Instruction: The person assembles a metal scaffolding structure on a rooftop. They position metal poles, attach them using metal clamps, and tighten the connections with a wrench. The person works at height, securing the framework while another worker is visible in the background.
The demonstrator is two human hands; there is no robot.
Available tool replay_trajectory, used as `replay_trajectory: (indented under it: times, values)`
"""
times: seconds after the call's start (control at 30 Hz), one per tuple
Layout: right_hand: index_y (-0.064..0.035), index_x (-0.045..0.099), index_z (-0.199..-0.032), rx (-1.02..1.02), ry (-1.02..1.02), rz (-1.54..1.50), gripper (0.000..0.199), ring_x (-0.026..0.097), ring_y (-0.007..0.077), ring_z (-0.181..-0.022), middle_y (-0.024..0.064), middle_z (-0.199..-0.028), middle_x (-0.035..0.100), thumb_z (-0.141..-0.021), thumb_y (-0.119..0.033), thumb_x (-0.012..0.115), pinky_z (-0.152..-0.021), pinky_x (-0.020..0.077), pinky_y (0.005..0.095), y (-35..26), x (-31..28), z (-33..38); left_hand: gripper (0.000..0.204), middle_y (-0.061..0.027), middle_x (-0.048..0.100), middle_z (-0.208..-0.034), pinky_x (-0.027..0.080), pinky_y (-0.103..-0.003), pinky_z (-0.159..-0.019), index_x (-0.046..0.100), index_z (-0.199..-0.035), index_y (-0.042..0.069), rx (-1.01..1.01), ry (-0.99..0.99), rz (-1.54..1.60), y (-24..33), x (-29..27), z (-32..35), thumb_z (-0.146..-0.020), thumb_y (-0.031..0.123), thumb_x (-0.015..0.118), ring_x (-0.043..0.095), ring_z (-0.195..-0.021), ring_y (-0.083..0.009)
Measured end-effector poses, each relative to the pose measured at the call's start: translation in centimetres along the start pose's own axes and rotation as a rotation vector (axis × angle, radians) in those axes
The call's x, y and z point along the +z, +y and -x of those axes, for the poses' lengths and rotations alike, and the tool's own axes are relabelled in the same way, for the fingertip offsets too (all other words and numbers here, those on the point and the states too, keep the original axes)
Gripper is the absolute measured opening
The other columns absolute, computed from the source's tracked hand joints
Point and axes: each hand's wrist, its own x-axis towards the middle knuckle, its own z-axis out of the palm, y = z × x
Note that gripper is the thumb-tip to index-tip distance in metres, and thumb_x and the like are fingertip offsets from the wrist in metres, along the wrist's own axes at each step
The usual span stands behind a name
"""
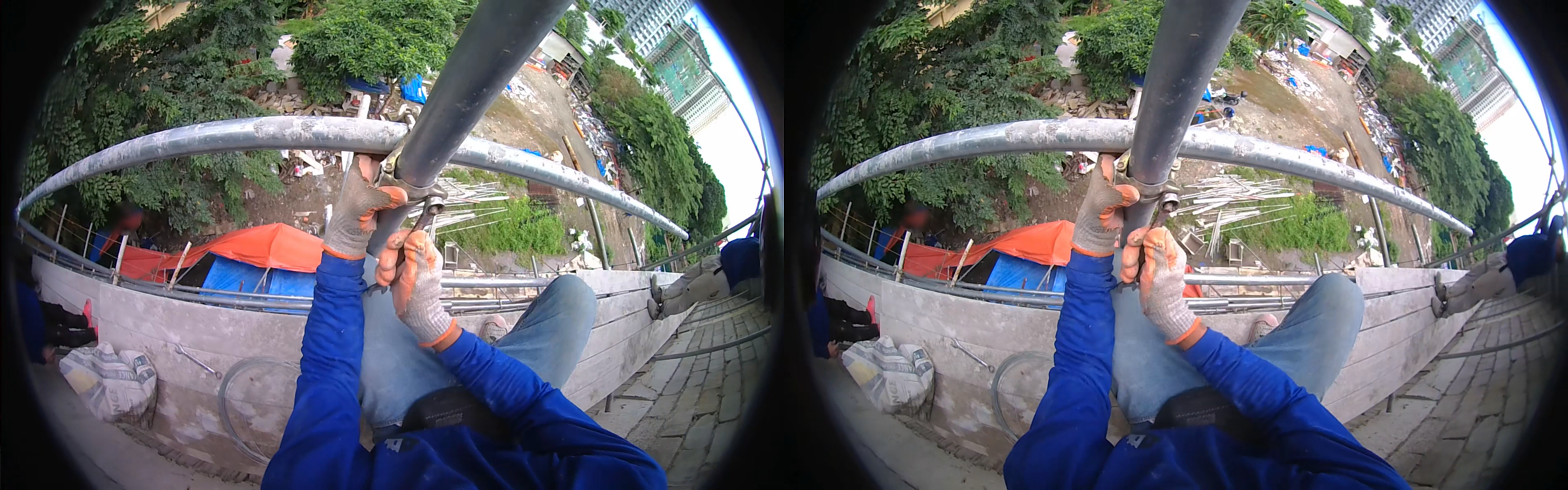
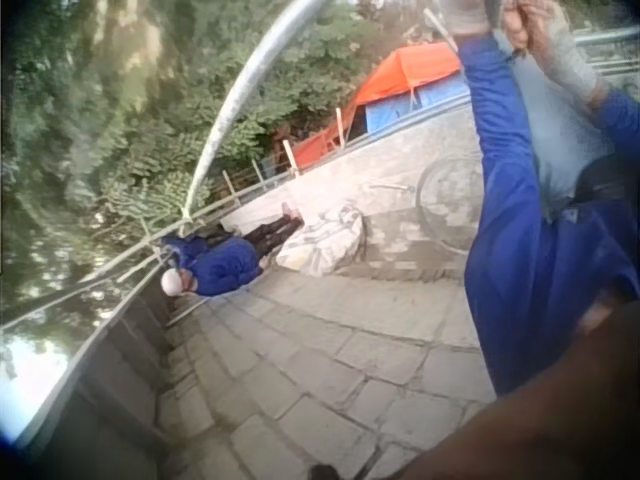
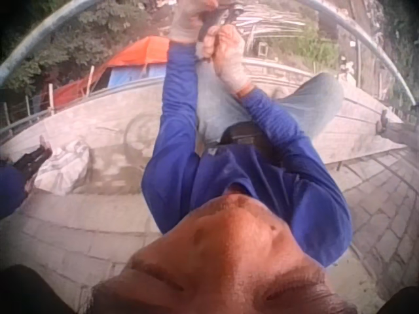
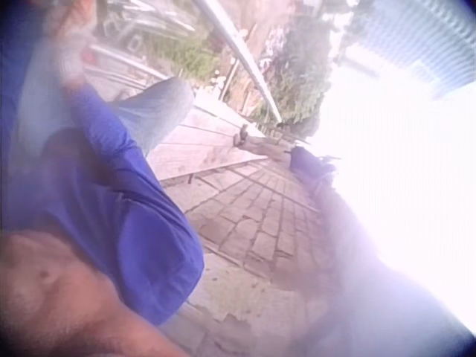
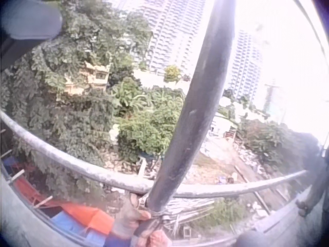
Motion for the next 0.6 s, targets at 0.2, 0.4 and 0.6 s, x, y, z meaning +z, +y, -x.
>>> replay_trajectory:
  times: [0.2, 0.4, 0.6]
  values:
    - [-0.0050, 0.062, -0.091, -0.280, -0.299, 1.132, 0.022, 0.061, 0.0243, -0.056, 0.0094, -0.069, 0.060, -0.097, -0.026, 0.060, -0.052, 0.0451, 0.0347, -6.6, -4.8, 1.7, 0.059, -0.0059, 0.061, -0.106, 0.051, -0.023, -0.061, 0.048, -0.125, 0.003, 0.028, 0.027, 0.002, 0.4, 0.0, 0.0, -0.071, -0.009, 0.072, 0.057, -0.072, -0.0084]
    - [-0.0084, 0.068, -0.091, -0.525, -0.597, 2.255, 0.019, 0.066, 0.0330, -0.061, 0.0132, -0.072, 0.064, -0.094, -0.027, 0.066, -0.055, 0.0503, 0.0423, -21.7, 4.4, -1.7, 0.079, -0.0110, 0.058, -0.127, 0.058, -0.025, -0.072, 0.043, -0.140, 0.002, 0.025, 0.035, -0.028, 1.1, 0.3, 0.7, -0.068, 0.002, 0.076, 0.069, -0.084, -0.0131]
    - [-0.0102, 0.071, -0.096, -0.782, -0.971, 2.494, 0.012, 0.070, 0.0307, -0.072, 0.0122, -0.079, 0.069, -0.090, -0.020, 0.066, -0.064, 0.0569, 0.0440, -24.7, 9.6, -2.8, 0.086, -0.0124, 0.054, -0.137, 0.053, -0.031, -0.093, 0.045, -0.142, -0.001, 0.025, -0.003, 0.085, 1.3, 0.6, 0.2, -0.064, -0.006, 0.080, 0.057, -0.119, -0.0194]
